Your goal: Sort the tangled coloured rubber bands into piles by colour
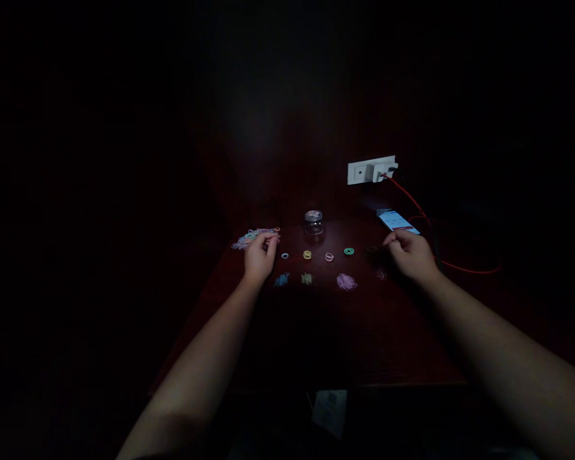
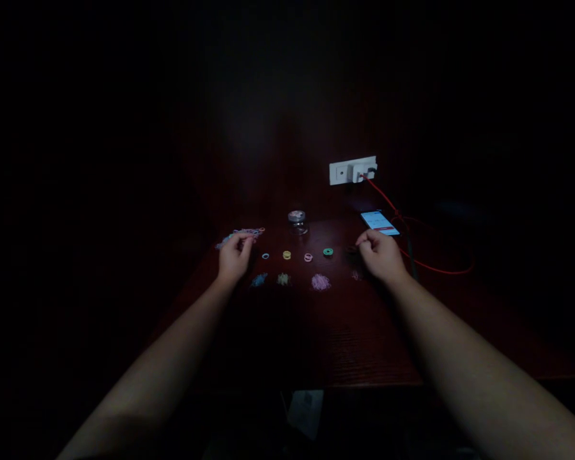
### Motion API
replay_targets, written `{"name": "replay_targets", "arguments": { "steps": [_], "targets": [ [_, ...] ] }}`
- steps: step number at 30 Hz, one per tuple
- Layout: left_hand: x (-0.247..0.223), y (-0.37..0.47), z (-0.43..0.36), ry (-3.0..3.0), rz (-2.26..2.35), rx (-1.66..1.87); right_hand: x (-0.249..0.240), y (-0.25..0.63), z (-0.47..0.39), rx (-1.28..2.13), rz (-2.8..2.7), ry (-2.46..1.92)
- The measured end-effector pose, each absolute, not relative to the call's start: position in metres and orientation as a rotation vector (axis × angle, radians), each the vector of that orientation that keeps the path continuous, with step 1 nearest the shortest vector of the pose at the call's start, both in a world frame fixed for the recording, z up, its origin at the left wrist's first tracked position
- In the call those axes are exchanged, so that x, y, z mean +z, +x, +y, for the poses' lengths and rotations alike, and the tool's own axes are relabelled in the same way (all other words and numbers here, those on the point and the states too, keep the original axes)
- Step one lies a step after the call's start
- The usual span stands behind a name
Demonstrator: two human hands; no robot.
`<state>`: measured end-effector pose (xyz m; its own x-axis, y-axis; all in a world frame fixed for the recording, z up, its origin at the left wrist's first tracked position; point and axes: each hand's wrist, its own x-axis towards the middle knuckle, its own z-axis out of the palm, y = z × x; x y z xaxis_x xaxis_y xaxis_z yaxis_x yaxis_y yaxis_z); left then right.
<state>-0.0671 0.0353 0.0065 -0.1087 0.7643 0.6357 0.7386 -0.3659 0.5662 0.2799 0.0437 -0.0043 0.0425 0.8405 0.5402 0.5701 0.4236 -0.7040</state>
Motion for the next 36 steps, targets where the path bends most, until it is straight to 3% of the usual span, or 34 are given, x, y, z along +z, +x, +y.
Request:
{"name": "replay_targets", "arguments": {
  "steps": [6,18,36],
  "targets": [
    [0.015,0.009,0.007,2.03,1.39,1.631,0.042,0.193,0.007,0.265,-1.954,-1.017],
    [-0.004,0.01,0.004,2.135,1.186,1.558,0.001,0.18,0.007,0.77,-1.89,-0.743],
    [0.0,0.011,0.004,2.36,1.145,1.452,-0.007,0.187,0.017,0.805,-1.821,-0.713]
  ]
}}
